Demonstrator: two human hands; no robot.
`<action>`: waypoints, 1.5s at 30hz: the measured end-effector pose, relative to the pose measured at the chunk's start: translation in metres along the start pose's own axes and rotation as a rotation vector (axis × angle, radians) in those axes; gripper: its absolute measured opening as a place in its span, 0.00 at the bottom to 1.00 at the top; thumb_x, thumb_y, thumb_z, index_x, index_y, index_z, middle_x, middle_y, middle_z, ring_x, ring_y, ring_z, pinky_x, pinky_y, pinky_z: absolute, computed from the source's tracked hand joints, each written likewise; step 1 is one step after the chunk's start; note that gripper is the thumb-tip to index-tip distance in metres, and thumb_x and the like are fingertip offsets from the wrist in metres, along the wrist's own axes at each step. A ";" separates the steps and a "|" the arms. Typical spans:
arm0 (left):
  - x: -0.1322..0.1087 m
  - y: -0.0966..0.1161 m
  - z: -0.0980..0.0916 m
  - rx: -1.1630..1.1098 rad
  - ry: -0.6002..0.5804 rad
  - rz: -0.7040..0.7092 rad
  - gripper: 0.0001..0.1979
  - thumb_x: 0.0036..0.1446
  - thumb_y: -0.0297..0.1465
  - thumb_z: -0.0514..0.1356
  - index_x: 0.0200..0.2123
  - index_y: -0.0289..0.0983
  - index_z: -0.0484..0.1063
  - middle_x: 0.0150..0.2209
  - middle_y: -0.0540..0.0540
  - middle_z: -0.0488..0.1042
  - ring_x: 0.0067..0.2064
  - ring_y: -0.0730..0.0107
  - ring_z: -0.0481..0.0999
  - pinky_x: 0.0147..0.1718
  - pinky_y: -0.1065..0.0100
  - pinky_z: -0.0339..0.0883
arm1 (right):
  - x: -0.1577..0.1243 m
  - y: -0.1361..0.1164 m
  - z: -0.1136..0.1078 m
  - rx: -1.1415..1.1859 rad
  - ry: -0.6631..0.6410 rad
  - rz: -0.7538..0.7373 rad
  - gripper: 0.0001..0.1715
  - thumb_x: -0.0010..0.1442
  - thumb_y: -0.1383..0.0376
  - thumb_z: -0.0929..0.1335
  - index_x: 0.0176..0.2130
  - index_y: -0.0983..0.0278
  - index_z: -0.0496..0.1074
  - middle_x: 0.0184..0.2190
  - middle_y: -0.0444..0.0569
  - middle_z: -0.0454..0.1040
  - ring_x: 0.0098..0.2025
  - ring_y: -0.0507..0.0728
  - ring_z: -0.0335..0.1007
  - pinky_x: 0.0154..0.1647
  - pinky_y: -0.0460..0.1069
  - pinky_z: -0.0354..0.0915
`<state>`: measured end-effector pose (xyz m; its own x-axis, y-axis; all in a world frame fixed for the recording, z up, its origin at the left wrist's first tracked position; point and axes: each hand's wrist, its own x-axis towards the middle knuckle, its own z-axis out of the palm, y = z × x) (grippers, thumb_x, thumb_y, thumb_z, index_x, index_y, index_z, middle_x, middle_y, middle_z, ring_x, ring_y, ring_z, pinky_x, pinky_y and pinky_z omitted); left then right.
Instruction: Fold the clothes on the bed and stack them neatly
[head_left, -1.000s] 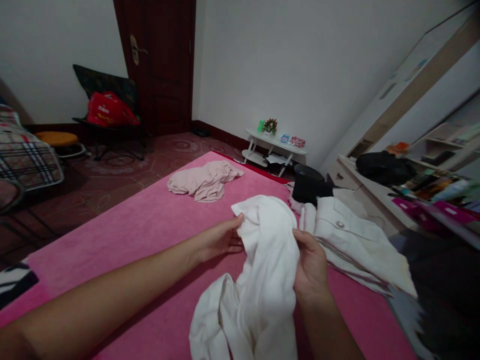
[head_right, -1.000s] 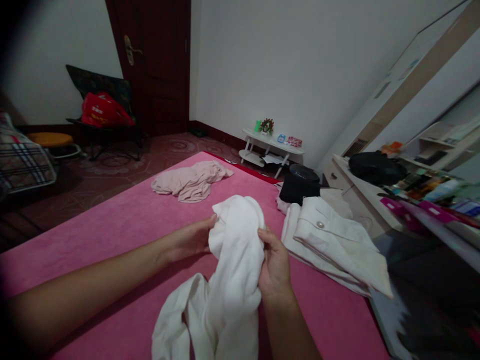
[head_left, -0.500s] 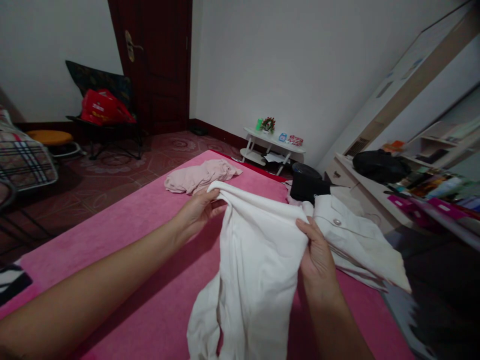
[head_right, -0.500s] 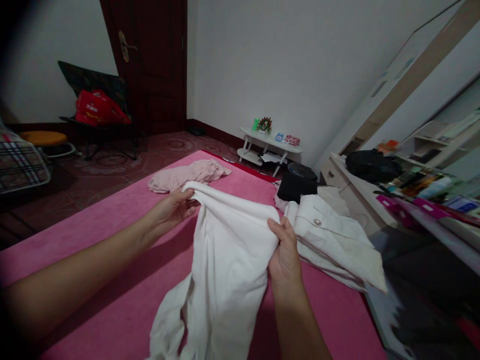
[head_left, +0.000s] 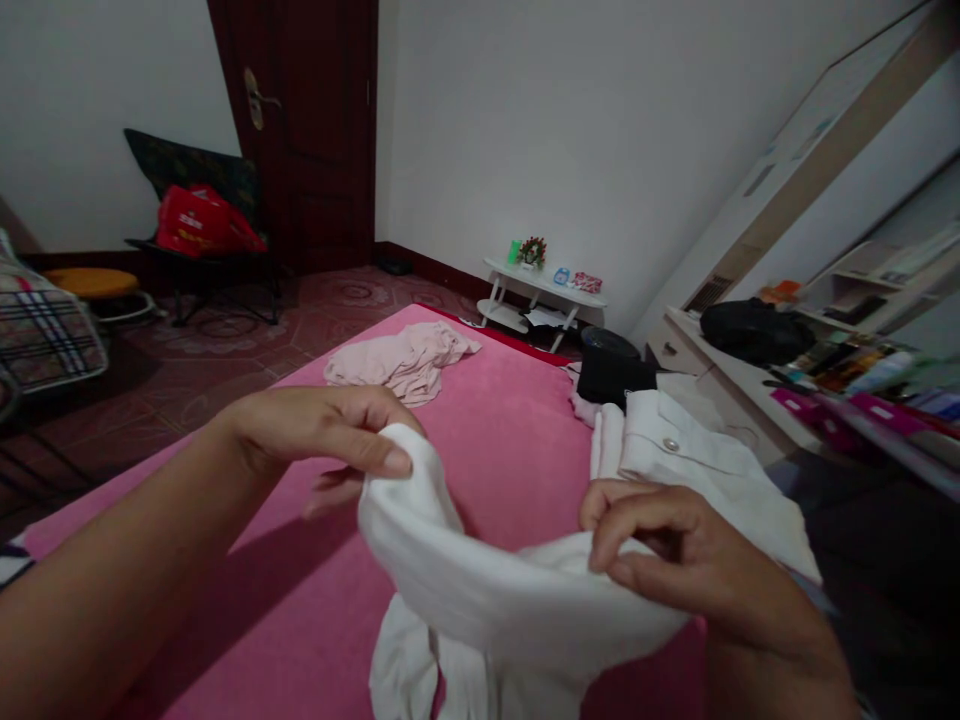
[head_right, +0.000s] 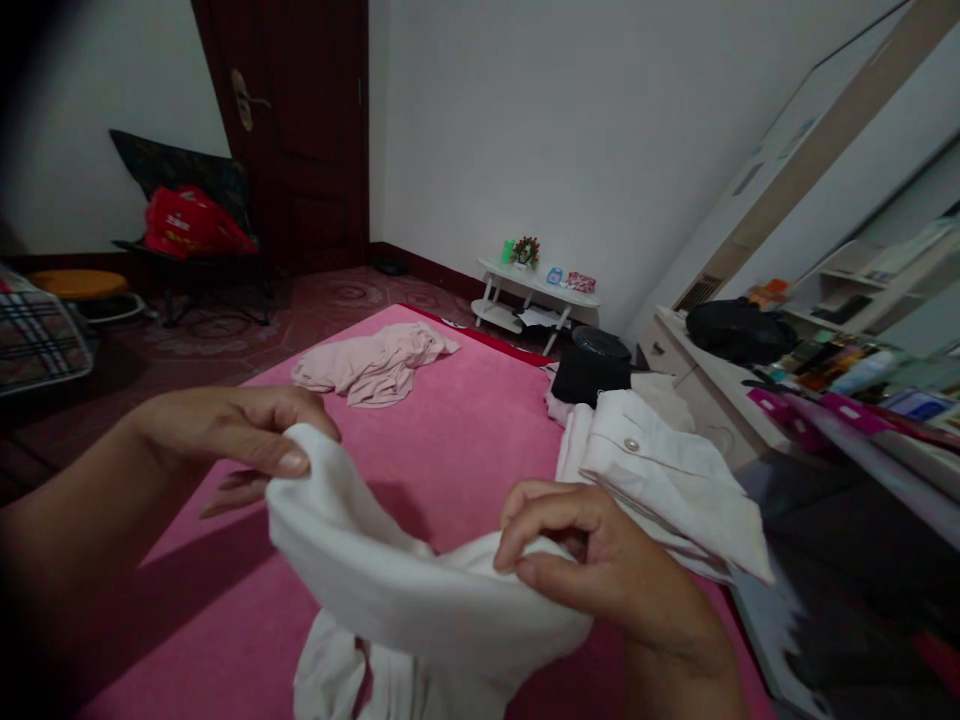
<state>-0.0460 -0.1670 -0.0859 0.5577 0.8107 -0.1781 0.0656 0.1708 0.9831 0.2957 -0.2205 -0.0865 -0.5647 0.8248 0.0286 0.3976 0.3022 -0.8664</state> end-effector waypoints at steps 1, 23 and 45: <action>0.006 0.005 0.000 0.022 0.011 0.013 0.05 0.44 0.23 0.66 0.23 0.35 0.72 0.15 0.50 0.67 0.21 0.64 0.74 0.13 0.75 0.59 | 0.007 0.003 -0.003 0.016 0.104 -0.003 0.07 0.51 0.62 0.71 0.24 0.62 0.79 0.29 0.49 0.74 0.30 0.54 0.69 0.32 0.47 0.65; 0.047 -0.141 -0.018 1.081 0.009 0.545 0.19 0.60 0.23 0.53 0.52 0.39 0.71 0.62 0.37 0.60 0.61 0.57 0.62 0.58 0.59 0.59 | -0.031 0.077 0.090 -0.611 -0.061 -0.130 0.36 0.50 0.73 0.64 0.58 0.57 0.65 0.63 0.50 0.59 0.66 0.59 0.52 0.64 0.61 0.54; 0.033 -0.124 0.025 0.973 -0.302 0.630 0.19 0.41 0.14 0.56 0.37 0.38 0.68 0.44 0.43 0.74 0.46 0.62 0.72 0.47 0.68 0.63 | -0.026 0.095 0.111 -0.972 0.275 -0.144 0.24 0.55 0.76 0.61 0.48 0.61 0.71 0.44 0.51 0.76 0.43 0.60 0.72 0.42 0.52 0.72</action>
<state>-0.0149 -0.1752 -0.2124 0.8797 0.4131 0.2354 0.2367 -0.8099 0.5367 0.2678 -0.2662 -0.2247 -0.5165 0.7941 0.3204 0.8233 0.5633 -0.0690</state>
